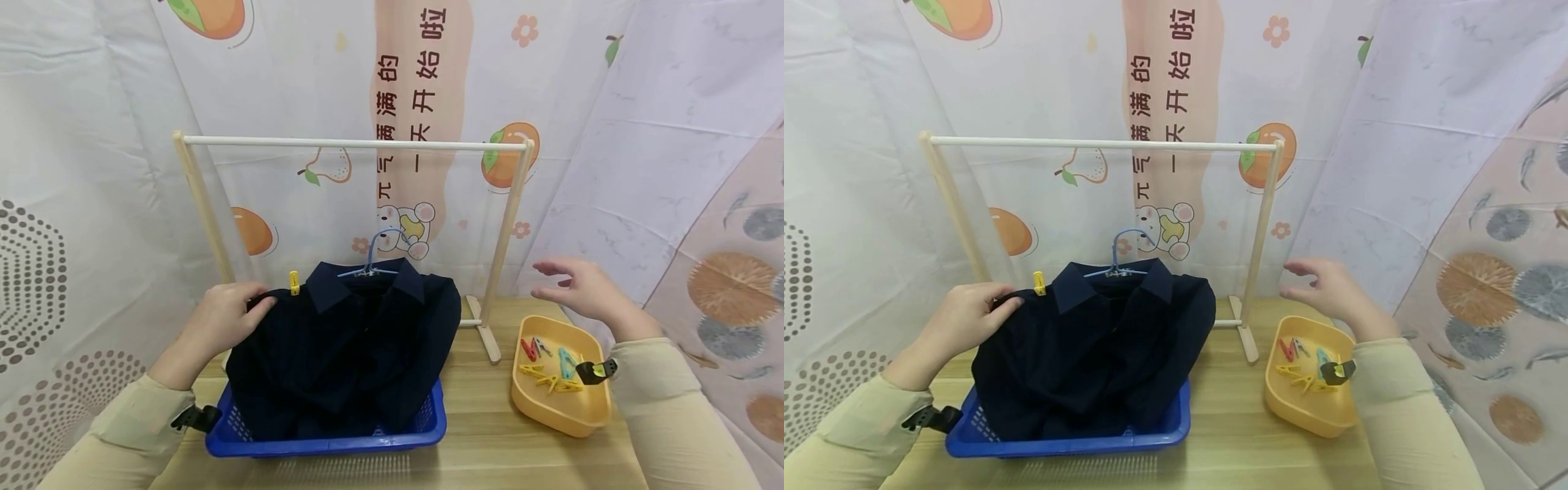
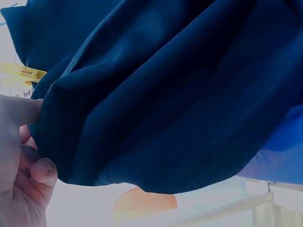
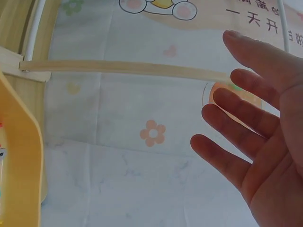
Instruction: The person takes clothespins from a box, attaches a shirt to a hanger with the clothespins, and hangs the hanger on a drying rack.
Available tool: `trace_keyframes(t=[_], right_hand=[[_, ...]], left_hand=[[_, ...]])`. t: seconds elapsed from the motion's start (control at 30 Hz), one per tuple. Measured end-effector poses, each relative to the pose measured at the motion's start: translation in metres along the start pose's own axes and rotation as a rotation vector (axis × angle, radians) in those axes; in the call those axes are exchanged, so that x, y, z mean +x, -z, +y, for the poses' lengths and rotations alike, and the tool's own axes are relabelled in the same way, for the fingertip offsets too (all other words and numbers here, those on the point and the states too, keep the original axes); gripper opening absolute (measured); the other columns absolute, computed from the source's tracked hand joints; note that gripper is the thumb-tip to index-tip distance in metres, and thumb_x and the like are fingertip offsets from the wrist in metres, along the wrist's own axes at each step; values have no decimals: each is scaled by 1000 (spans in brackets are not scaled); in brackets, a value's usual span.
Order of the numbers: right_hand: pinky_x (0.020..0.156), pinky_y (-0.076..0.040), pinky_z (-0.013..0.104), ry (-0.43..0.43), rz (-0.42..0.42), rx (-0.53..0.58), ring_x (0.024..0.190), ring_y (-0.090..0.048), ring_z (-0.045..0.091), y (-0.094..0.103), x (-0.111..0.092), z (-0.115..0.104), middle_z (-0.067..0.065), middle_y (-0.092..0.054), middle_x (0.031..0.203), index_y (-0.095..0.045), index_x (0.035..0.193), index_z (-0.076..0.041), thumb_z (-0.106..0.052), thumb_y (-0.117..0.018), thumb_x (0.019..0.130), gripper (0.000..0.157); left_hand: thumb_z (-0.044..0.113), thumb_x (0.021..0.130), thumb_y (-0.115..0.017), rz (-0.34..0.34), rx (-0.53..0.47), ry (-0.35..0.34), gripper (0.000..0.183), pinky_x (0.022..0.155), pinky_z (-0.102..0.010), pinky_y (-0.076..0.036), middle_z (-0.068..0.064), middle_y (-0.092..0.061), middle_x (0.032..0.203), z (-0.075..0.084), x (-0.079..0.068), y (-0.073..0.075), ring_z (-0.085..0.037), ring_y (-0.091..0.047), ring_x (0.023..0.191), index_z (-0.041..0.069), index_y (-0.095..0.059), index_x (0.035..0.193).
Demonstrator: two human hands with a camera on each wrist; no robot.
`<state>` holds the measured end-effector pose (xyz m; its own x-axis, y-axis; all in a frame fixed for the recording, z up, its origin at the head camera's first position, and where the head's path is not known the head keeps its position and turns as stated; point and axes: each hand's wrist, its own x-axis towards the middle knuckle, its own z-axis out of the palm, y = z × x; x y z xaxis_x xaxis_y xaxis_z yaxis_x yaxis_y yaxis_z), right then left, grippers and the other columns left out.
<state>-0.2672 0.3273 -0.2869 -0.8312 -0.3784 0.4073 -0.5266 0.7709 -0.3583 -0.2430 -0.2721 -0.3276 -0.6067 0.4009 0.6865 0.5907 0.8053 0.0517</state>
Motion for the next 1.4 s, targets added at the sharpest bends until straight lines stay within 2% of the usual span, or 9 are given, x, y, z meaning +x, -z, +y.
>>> trace_keyframes(t=[0.33, 0.57, 0.8, 1.17, 1.4], right_hand=[[93, -49, 61, -72, -108, -20, 121, -57, 46, -8, -7, 23, 28, -62, 130, -61, 134, 4, -24, -81, 90, 55], [95, -47, 62, -109, -151, -5, 122, -55, 48, -15, -12, 37, 28, -61, 132, -59, 135, 6, -26, -81, 90, 59], [95, -46, 63, -111, -174, -18, 120, -57, 47, -26, -16, 49, 26, -63, 129, -62, 132, 5, -27, -82, 89, 57], [95, -46, 63, -120, -219, -57, 116, -60, 46, -42, -20, 64, 23, -67, 124, -66, 127, 5, -35, -82, 88, 58], [96, -45, 63, -147, -266, -17, 114, -61, 46, -52, -23, 76, 25, -66, 123, -65, 126, 7, -33, -81, 88, 57]], left_hand=[[8, 87, -78, 0, -2, 0, 14, 53, -32, -36, 11, -48, 62, -2, 0, -1, -6, -40, 53, 15, -67, 81], [7, 87, -78, 7, 1, -10, 20, 52, -31, -34, 11, -42, 59, -2, 1, -1, -6, -37, 51, 16, -63, 77], [7, 86, -78, 7, 2, 4, 10, 53, -32, -37, 9, -51, 63, -1, 0, -1, -6, -41, 53, 12, -70, 84], [8, 87, -78, -3, -1, 19, 6, 53, -33, -39, 5, -58, 67, 0, 1, 0, -7, -43, 53, 10, -73, 88], [8, 87, -78, 2, -1, 12, 6, 53, -33, -39, 5, -58, 67, 0, 1, 0, -5, -42, 52, 11, -72, 88]])
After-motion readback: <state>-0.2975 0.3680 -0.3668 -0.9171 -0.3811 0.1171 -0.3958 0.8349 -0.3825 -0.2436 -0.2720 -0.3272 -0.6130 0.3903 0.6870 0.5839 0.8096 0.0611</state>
